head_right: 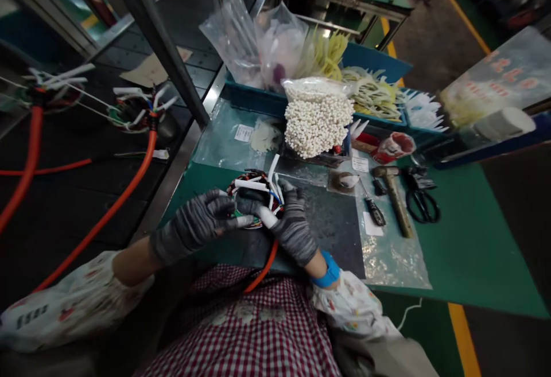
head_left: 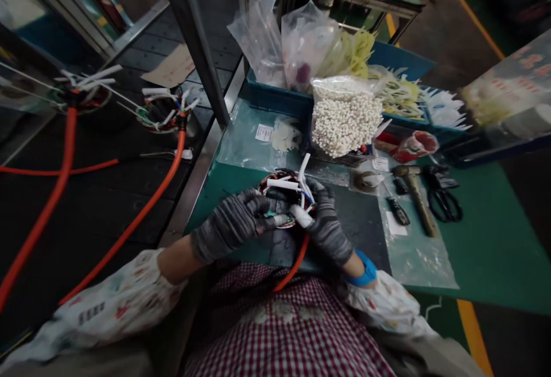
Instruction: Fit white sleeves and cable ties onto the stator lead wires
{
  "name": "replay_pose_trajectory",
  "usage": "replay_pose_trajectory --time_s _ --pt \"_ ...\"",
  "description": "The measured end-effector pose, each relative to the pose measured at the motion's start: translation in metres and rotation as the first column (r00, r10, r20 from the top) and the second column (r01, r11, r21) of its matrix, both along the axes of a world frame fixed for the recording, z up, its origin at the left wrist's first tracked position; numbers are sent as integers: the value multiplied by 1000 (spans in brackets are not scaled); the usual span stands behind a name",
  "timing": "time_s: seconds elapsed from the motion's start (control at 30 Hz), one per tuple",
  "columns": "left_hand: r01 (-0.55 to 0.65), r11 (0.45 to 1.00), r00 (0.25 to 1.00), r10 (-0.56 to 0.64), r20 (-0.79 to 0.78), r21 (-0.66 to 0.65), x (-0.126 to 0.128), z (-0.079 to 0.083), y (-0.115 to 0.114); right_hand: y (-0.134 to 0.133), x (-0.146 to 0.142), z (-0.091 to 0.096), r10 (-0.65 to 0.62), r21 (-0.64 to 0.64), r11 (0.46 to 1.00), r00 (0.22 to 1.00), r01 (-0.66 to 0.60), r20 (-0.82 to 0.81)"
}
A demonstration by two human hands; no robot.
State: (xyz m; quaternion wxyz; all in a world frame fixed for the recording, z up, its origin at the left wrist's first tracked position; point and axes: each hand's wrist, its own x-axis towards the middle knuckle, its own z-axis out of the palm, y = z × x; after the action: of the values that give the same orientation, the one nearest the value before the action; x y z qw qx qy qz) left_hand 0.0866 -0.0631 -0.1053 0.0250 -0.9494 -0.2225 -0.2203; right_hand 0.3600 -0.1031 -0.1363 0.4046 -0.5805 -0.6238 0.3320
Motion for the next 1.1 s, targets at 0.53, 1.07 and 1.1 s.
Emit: replay_pose_trajectory --time_s 0.53,1.07,1.1 --pt "-101 953 995 100 17 285 -13 -16 -6 59 7 6 141 -70 986 978 -153 -153" --pt "-442 889 873 395 286 121 52 -71 -41 66 23 -18 -81 370 924 896 -96 436" --pt "-450 885 867 400 299 120 53 -71 -45 66 25 -14 -137 423 902 873 -85 468"
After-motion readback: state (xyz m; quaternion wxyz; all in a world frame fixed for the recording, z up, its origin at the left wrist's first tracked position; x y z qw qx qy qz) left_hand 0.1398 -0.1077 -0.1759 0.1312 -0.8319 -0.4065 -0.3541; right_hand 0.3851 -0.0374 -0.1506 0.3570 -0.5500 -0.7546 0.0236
